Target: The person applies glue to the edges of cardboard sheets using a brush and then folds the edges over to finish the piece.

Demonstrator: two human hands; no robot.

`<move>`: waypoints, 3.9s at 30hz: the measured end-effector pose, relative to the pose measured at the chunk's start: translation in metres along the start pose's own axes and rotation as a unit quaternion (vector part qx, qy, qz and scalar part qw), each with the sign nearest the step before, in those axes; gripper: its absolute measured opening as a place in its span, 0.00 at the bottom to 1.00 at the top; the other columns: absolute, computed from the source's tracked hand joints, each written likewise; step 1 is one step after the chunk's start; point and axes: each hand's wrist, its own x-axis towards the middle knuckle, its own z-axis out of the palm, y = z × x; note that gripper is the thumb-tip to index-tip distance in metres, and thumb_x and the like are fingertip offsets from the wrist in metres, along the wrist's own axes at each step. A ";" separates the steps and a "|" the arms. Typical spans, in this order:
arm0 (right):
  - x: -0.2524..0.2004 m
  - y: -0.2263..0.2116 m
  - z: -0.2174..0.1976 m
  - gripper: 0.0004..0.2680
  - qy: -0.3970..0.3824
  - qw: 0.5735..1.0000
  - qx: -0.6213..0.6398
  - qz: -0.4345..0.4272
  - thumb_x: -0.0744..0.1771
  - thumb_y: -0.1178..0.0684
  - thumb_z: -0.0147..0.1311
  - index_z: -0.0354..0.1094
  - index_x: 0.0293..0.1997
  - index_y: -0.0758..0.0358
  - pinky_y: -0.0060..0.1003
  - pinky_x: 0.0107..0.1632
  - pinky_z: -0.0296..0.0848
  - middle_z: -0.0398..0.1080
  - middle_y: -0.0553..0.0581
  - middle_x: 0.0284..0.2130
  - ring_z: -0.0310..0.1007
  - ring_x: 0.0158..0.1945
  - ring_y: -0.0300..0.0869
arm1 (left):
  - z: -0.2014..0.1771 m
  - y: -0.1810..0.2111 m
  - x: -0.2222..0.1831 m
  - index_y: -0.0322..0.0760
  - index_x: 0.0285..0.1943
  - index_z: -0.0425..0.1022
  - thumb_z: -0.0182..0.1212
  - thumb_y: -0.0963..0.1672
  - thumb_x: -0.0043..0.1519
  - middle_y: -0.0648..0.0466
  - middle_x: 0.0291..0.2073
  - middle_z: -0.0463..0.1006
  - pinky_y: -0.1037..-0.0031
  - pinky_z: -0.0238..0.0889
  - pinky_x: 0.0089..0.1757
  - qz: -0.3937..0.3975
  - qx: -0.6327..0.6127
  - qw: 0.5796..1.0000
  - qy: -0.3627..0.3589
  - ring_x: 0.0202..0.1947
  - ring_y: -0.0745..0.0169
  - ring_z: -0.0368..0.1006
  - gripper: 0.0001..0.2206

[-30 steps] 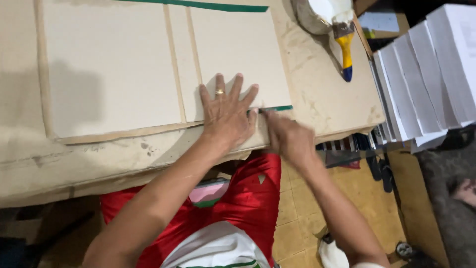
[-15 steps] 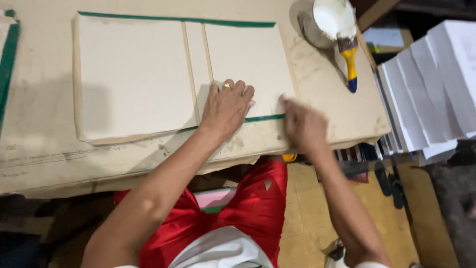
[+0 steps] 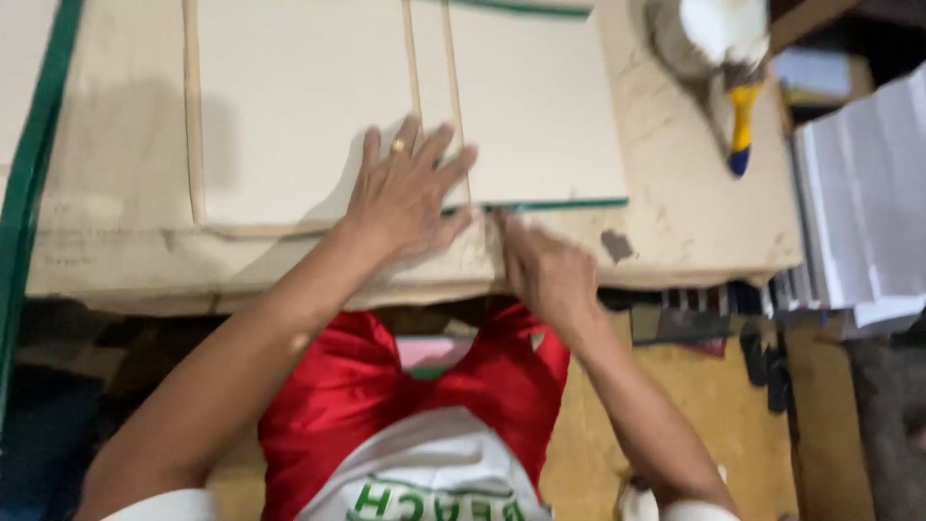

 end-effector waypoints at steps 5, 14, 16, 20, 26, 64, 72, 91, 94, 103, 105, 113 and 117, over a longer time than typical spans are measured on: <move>0.039 0.061 0.010 0.12 -0.019 0.989 0.011 0.146 0.70 0.45 0.46 0.75 0.56 0.47 0.61 0.39 0.75 0.77 0.62 0.32 0.78 0.36 0.62 | -0.008 0.007 0.002 0.58 0.79 0.55 0.41 0.57 0.65 0.52 0.79 0.50 0.30 0.35 0.64 -0.038 0.009 0.997 -0.065 0.77 0.35 0.41 0.30; 0.040 0.023 0.014 0.07 0.037 0.992 0.039 0.110 0.70 0.48 0.48 0.76 0.43 0.47 0.56 0.34 0.74 0.76 0.54 0.31 0.78 0.33 0.57 | -0.005 -0.013 -0.011 0.54 0.77 0.60 0.39 0.57 0.67 0.50 0.76 0.57 0.39 0.44 0.64 0.003 -0.002 1.000 -0.020 0.75 0.38 0.50 0.28; 0.045 0.036 0.012 0.12 0.003 0.988 0.050 0.144 0.69 0.51 0.47 0.77 0.55 0.48 0.62 0.39 0.74 0.80 0.55 0.44 0.79 0.40 0.63 | -0.013 -0.022 -0.023 0.51 0.77 0.60 0.42 0.62 0.64 0.47 0.76 0.56 0.38 0.43 0.65 -0.002 -0.012 0.999 -0.031 0.76 0.37 0.49 0.34; 0.026 -0.027 0.008 0.10 0.003 0.998 -0.008 0.067 0.71 0.46 0.46 0.75 0.53 0.43 0.51 0.35 0.74 0.76 0.54 0.30 0.78 0.32 0.53 | -0.003 -0.029 -0.028 0.56 0.79 0.55 0.41 0.59 0.65 0.47 0.78 0.50 0.31 0.39 0.64 -0.040 0.014 0.998 -0.037 0.76 0.32 0.43 0.32; 0.063 -0.002 0.007 0.13 -0.042 0.993 0.041 0.105 0.69 0.47 0.45 0.74 0.57 0.49 0.62 0.38 0.74 0.78 0.61 0.33 0.78 0.36 0.62 | -0.015 -0.023 -0.031 0.61 0.80 0.51 0.37 0.55 0.66 0.51 0.80 0.45 0.31 0.34 0.64 -0.062 0.009 0.995 -0.075 0.78 0.35 0.39 0.29; 0.071 -0.117 0.012 0.15 -0.018 0.994 0.095 -0.048 0.65 0.52 0.50 0.72 0.58 0.53 0.61 0.35 0.76 0.78 0.62 0.33 0.80 0.34 0.60 | -0.005 -0.096 -0.114 0.67 0.78 0.57 0.40 0.57 0.66 0.57 0.78 0.55 0.32 0.33 0.65 -0.090 -0.030 0.995 0.018 0.77 0.35 0.43 0.27; 0.048 -0.165 0.012 0.10 0.065 0.992 -0.018 -0.108 0.69 0.46 0.45 0.69 0.54 0.42 0.50 0.23 0.75 0.69 0.47 0.21 0.75 0.20 0.47 | -0.009 -0.102 -0.121 0.67 0.77 0.59 0.31 0.52 0.70 0.59 0.77 0.56 0.33 0.35 0.66 -0.087 -0.071 0.994 0.012 0.77 0.40 0.44 0.24; 0.079 -0.127 0.012 0.17 -0.074 0.990 0.050 0.109 0.68 0.47 0.46 0.72 0.63 0.37 0.65 0.40 0.75 0.79 0.63 0.31 0.79 0.37 0.66 | -0.003 -0.126 -0.177 0.65 0.75 0.62 0.46 0.60 0.58 0.50 0.77 0.56 0.23 0.26 0.63 -0.150 -0.068 0.984 0.072 0.77 0.30 0.42 0.33; 0.066 -0.146 0.024 0.14 -0.061 0.992 0.021 0.110 0.69 0.45 0.45 0.75 0.59 0.41 0.63 0.38 0.75 0.77 0.68 0.24 0.79 0.34 0.66 | -0.002 -0.127 -0.175 0.64 0.76 0.61 0.44 0.59 0.60 0.50 0.77 0.55 0.23 0.26 0.63 -0.150 -0.064 0.984 0.077 0.77 0.29 0.41 0.31; 0.087 -0.138 0.019 0.18 -0.112 0.988 0.098 0.029 0.66 0.55 0.49 0.70 0.65 0.52 0.66 0.36 0.75 0.78 0.66 0.28 0.79 0.33 0.67 | -0.010 -0.121 -0.177 0.62 0.75 0.62 0.45 0.57 0.59 0.50 0.77 0.54 0.23 0.26 0.63 -0.153 -0.089 0.982 0.068 0.77 0.30 0.40 0.31; 0.086 -0.111 0.041 0.13 -0.024 0.997 0.057 0.051 0.70 0.51 0.48 0.74 0.59 0.54 0.55 0.34 0.77 0.79 0.59 0.31 0.81 0.32 0.57 | -0.009 -0.124 -0.173 0.60 0.75 0.64 0.47 0.56 0.57 0.47 0.77 0.56 0.21 0.27 0.61 -0.153 -0.085 0.981 0.080 0.76 0.27 0.41 0.32; 0.076 -0.168 0.012 0.15 -0.072 0.993 0.087 -0.023 0.68 0.51 0.48 0.68 0.62 0.51 0.61 0.33 0.77 0.79 0.57 0.33 0.80 0.32 0.59 | -0.002 -0.119 -0.167 0.61 0.73 0.65 0.49 0.56 0.58 0.49 0.75 0.57 0.20 0.28 0.62 -0.159 -0.067 0.981 0.085 0.76 0.27 0.43 0.30; 0.071 -0.125 0.045 0.15 0.008 0.997 0.080 -0.014 0.67 0.52 0.48 0.73 0.61 0.50 0.66 0.32 0.75 0.80 0.60 0.43 0.79 0.33 0.64 | -0.002 -0.120 -0.165 0.54 0.71 0.68 0.48 0.57 0.57 0.46 0.73 0.61 0.18 0.28 0.60 -0.157 -0.088 0.977 0.113 0.75 0.25 0.45 0.30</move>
